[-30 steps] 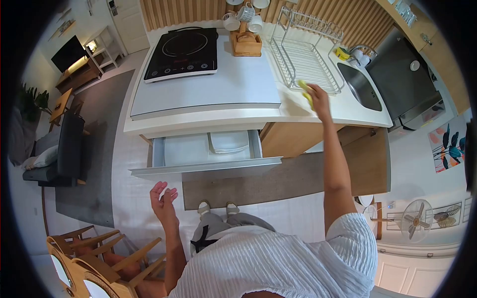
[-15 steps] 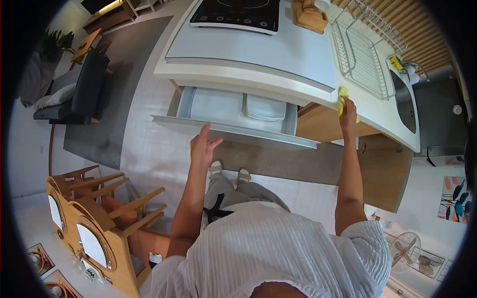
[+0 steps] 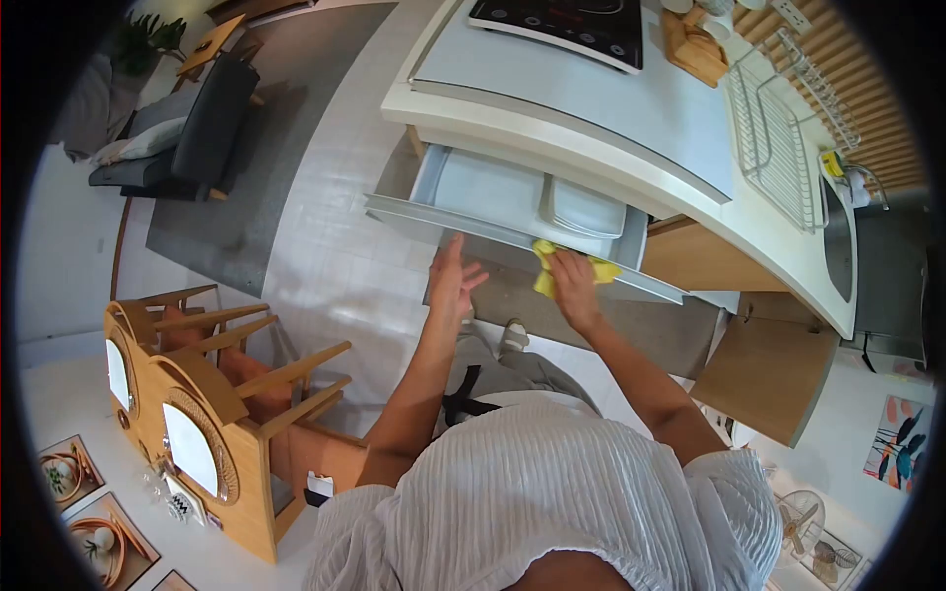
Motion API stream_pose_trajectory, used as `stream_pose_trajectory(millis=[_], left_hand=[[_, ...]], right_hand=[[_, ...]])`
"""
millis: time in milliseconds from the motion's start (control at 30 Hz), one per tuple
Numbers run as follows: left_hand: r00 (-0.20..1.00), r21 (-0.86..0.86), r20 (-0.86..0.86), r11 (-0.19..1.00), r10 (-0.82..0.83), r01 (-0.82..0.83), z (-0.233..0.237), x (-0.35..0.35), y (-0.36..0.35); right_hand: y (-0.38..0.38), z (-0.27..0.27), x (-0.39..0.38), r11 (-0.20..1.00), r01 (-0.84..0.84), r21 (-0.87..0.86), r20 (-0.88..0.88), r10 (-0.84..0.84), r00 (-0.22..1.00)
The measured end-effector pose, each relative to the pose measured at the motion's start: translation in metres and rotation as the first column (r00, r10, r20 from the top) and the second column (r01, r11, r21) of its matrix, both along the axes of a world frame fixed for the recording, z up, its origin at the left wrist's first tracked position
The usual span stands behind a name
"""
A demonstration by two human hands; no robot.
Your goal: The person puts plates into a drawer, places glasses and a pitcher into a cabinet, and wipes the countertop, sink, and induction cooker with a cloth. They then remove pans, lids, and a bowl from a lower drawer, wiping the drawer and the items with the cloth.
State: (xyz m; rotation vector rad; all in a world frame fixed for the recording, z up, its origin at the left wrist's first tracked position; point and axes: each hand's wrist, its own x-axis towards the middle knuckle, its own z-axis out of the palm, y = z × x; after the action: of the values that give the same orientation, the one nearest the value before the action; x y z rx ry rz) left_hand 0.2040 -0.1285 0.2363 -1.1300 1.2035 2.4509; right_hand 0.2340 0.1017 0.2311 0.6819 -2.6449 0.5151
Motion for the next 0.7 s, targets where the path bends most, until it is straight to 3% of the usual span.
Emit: stream_pose_trajectory(millis=[67, 133, 233, 333, 367, 433, 467, 533, 567, 633, 700], left_hand=[[0.996, -0.102, -0.076, 0.994, 0.043, -0.051, -0.012, 0.018, -0.022], [0.974, -0.187, -0.127, 0.960, 0.188, -0.210, -0.019, 0.024, -0.045], [0.966, -0.193, -0.058, 0.947, 0.250, -0.257, -0.024, 0.025, -0.071], [0.967, -0.283, -0.126, 0.926, 0.221, -0.249, -0.027, 0.013, -0.089], [0.969, -0.309, -0.191, 0.927, 0.159, -0.213, -0.035, 0.006, -0.099], [0.972, -0.455, -0.235, 0.885, -0.008, -0.103, -0.006, -0.014, -0.101], [0.968, -0.515, -0.218, 0.857, -0.124, -0.006, -0.007, -0.027, -0.109], [0.917, -0.729, -0.163, 0.670, -0.363, 0.136, -0.015, -0.050, -0.125], [0.873, -0.817, -0.095, 0.539, -0.478, 0.206, -0.012, -0.060, -0.130], [0.796, -0.741, -0.220, 0.627, -0.564, 0.239, -0.019, -0.073, -0.140], [0.754, -0.782, -0.224, 0.576, -0.617, 0.239, -0.025, -0.078, -0.145]], right_hand=[[-0.056, -0.005, -0.018, 0.999, -0.021, -0.028, 0.079, 0.023, 0.997], [-0.111, -0.002, -0.036, 0.997, -0.055, -0.055, 0.123, 0.061, 0.990], [-0.191, -0.006, -0.067, 0.995, -0.089, 0.034, 0.064, 0.087, 0.994], [-0.208, 0.007, -0.073, 0.991, -0.098, 0.087, 0.096, 0.090, 0.991], [-0.196, 0.005, -0.069, 0.994, -0.050, 0.098, 0.109, 0.039, 0.993], [-0.155, 0.004, -0.055, 0.997, -0.047, -0.062, 0.160, 0.057, 0.985], [-0.126, -0.002, -0.043, 0.997, 0.012, -0.081, 0.096, -0.005, 0.995], [-0.054, -0.017, -0.012, 0.980, 0.142, -0.141, 0.072, -0.133, 0.989], [-0.021, -0.003, 0.005, 0.968, 0.233, -0.094, 0.050, -0.230, 0.972], [0.040, -0.002, 0.031, 0.908, 0.417, 0.027, -0.007, -0.417, 0.909], [0.087, -0.004, 0.050, 0.811, 0.563, 0.159, -0.028, -0.567, 0.824]])
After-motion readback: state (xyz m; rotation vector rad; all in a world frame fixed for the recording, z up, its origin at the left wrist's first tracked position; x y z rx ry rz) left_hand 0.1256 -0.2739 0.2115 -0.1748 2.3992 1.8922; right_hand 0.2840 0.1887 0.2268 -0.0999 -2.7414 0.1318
